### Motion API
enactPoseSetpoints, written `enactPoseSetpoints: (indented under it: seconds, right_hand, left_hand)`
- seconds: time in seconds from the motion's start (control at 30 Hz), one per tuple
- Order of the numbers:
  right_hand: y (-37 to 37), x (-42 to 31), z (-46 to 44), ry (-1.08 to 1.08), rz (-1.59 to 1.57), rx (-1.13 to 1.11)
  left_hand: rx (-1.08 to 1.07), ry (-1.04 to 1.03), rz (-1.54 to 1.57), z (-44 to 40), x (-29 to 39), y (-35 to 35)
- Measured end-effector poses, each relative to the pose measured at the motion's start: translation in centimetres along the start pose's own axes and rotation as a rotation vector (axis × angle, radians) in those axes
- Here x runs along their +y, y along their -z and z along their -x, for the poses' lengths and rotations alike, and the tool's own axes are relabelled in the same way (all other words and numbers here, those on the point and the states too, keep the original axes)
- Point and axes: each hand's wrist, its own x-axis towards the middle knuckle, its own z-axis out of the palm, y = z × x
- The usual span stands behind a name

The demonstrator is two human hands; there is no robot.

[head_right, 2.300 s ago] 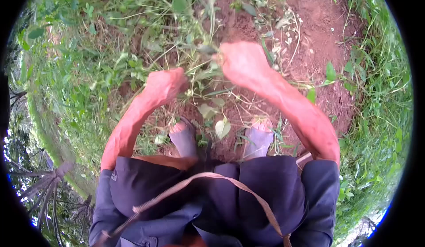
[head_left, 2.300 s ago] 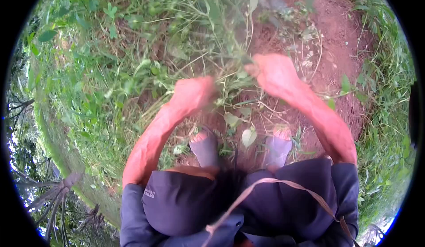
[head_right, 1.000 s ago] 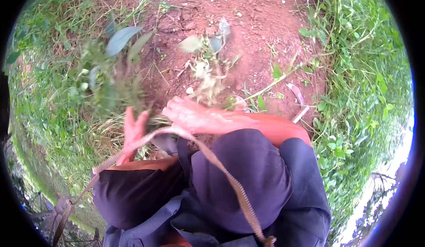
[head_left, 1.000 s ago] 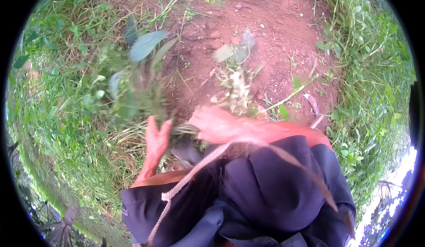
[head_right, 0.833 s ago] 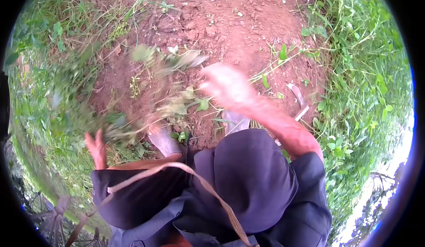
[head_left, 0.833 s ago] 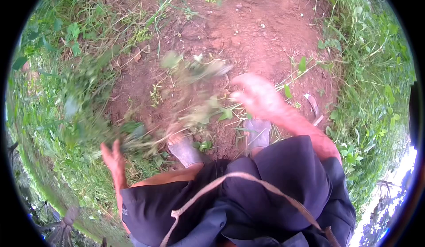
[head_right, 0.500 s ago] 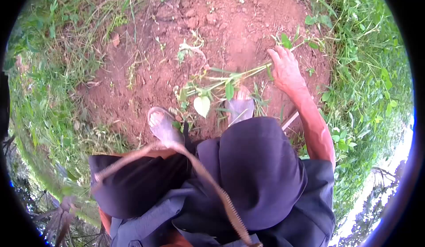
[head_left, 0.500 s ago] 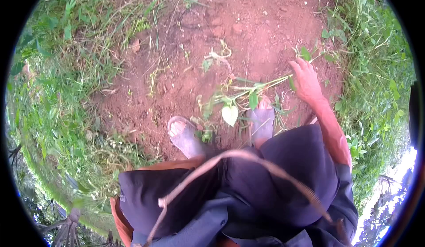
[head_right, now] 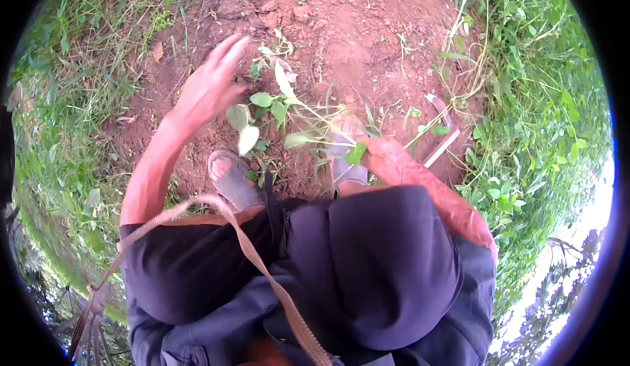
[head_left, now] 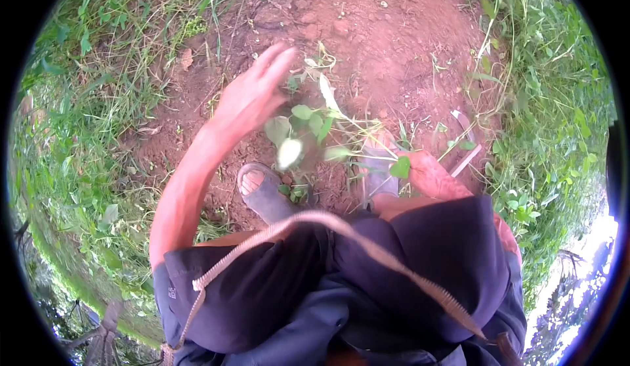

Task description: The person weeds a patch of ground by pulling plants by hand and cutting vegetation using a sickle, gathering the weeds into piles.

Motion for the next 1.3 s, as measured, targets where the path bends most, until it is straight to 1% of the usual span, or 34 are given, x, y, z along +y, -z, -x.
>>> enactPoseSetpoints:
  seconds: [0.03, 0.07, 0.13, 0.17, 0.2, 0.27, 0.3, 0.33, 0.37, 0.4, 0.43, 0.47, 0.5, 0.53, 0.57, 0.6, 0.63, 0.67, 0.7, 0.73, 0.77, 0.8, 0.87, 0.9, 0.97, 1.0, 1.03, 1.07, 1.1, 1.13, 1.17, 1.23, 1.27, 1.3]
  right_hand:
    - [0.2, -0.2, 0.4, -0.007, -0.003, 0.001]
    - [0.2, -0.2, 0.9, -0.147, -0.336, -0.159]
    - [0.1, -0.9, 1.8, -0.294, -0.686, -0.311]
    - [-0.1, -1.9, 1.6, -0.272, -0.731, -0.329]
    - [-0.6, -1.8, 1.1, -0.212, -0.632, -0.26]
    - [-1.5, -1.8, 0.2, -0.117, -0.414, -0.111]
    - [-1.1, -1.4, -0.8, -0.126, -0.058, 0.019]
    - [-0.7, -0.9, -1.7, -0.12, 0.12, 0.091]
    - [-0.4, -0.4, -2.6, -0.128, 0.298, 0.165]
    - [-0.5, 0.6, -3.5, -0.168, 0.269, 0.242]
    - [-0.9, 1.8, -4.5, -0.207, 0.236, 0.318]
    - [-2.1, 3.6, -5.8, -0.205, 0.23, 0.323]
    - [-3.4, 5.9, -7.1, -0.169, 0.227, 0.257]
    - [-3.0, 5.5, -7.3, -0.199, 0.271, 0.165]
    - [-2.6, 5.3, -7.5, -0.223, 0.315, 0.071]
    - [-2.0, 4.2, -6.8, -0.237, 0.351, 0.105]
    - [-1.9, 3.3, -6.1, -0.227, 0.25, 0.2]
    - [-2.6, 4.0, -5.8, -0.151, 0.246, 0.227]
    - [-3.4, 5.6, -5.9, -0.072, 0.248, 0.256]
    - [-4.1, 6.7, -5.5, -0.078, -0.089, 0.217]
    - [-3.3, 5.2, -4.7, -0.038, -0.226, 0.284]
    - [-3.5, 5.0, -4.6, -0.067, -0.355, 0.304]
    - [-3.1, 3.5, -4.7, -0.195, -0.658, 0.211]
    - [-2.7, 2.4, -4.8, -0.195, -0.669, 0.234]
    - [-1.4, -0.7, -4.8, -0.294, -1.098, 0.09]
    - [-0.7, -3.4, -4.5, -0.258, -1.203, 0.077]
    - [-0.7, -4.6, -4.5, -0.152, -1.314, -0.02]
    - [-1.1, -5.5, -5.2, -0.008, -1.333, -0.095]
    - [-0.5, -7.4, -5.0, 0.068, -1.304, -0.106]
    - [-0.8, -6.8, -6.2, 0.119, -1.215, -0.231]
    - [-0.8, -6.7, -6.9, 0.144, -1.215, -0.224]
    - [-0.9, -6.9, -8.0, 0.178, -1.209, -0.229]
    - [-1.2, -7.4, -8.7, 0.293, -0.989, 0.013]
    - [-1.1, -7.7, -9.1, 0.4, -0.76, 0.253]
  left_hand:
    - [0.048, -0.163, 0.015, -2.5, -0.5, -1.6]
    - [0.02, -0.156, 0.006, -4.8, -0.1, -2.8]
    - [0.074, -0.257, -0.039, -7.3, 0.1, -4.2]
    - [0.121, -0.296, -0.064, -8.2, -1.0, -5.3]
    - [0.172, -0.331, -0.09, -8.8, -1.3, -5.6]
    - [0.12, -0.279, -0.095, -9.0, -2.4, -6.1]
    - [0.109, -0.249, 0.009, -8.4, -2.3, -6.2]
    - [0.105, -0.224, 0.105, -8.2, -2.4, -6.0]
    - [0.111, -0.292, 0.187, -7.6, -3.6, -6.8]
    - [0.014, -0.206, 0.242, -5.9, -2.4, -5.7]
    - [-0.013, -0.125, 0.166, -4.4, -2.9, -6.4]
    - [-0.045, -0.045, 0.09, -3.0, -3.3, -7.2]
    - [-0.024, -0.007, 0.187, -1.8, -1.9, -6.3]
    - [0.002, 0.015, 0.288, -0.9, -0.3, -5.4]
    - [-0.043, -0.04, 0.299, -0.3, 0.2, -5.4]
    - [-0.074, -0.11, 0.237, -0.6, 0.9, -5.4]
    - [-0.101, -0.181, 0.177, -0.9, 1.6, -5.4]
    - [-0.115, -0.241, 0.043, -0.9, 2.4, -5.6]
    - [-0.128, -0.217, -0.081, -0.8, 3.0, -6.3]
    - [-0.144, -0.173, -0.205, -0.1, 3.2, -7.5]
    - [-0.173, -0.083, -0.191, 0.4, 2.0, -9.4]
    - [-0.206, 0.012, -0.177, 0.6, 0.9, -10.9]
    - [-0.132, -0.036, -0.024, 1.2, 0.6, -11.2]
    - [-0.137, -0.06, -0.032, 1.1, 1.1, -11.1]
    - [-0.23, 0.104, 0.177, 1.2, 2.5, -10.0]
    - [-0.231, 0.083, 0.165, 1.2, 2.6, -9.5]
    - [-0.251, 0.141, 0.277, 1.6, 2.6, -9.0]
    - [-0.265, 0.199, 0.385, 1.8, 2.8, -8.3]
    - [-0.281, 0.202, 0.498, 2.4, 4.0, -6.6]
    - [-0.3, 0.208, 0.615, 3.0, 5.4, -4.7]
    - [-0.305, 0.207, 0.605, 3.4, 5.8, -3.4]
    - [-0.201, 0.526, 0.873, 4.5, 5.9, -1.5]
    - [-0.209, 0.483, 1.003, 5.1, 2.6, -2.9]
    - [-0.166, 0.421, 1.158, 4.4, 2.7, -2.6]
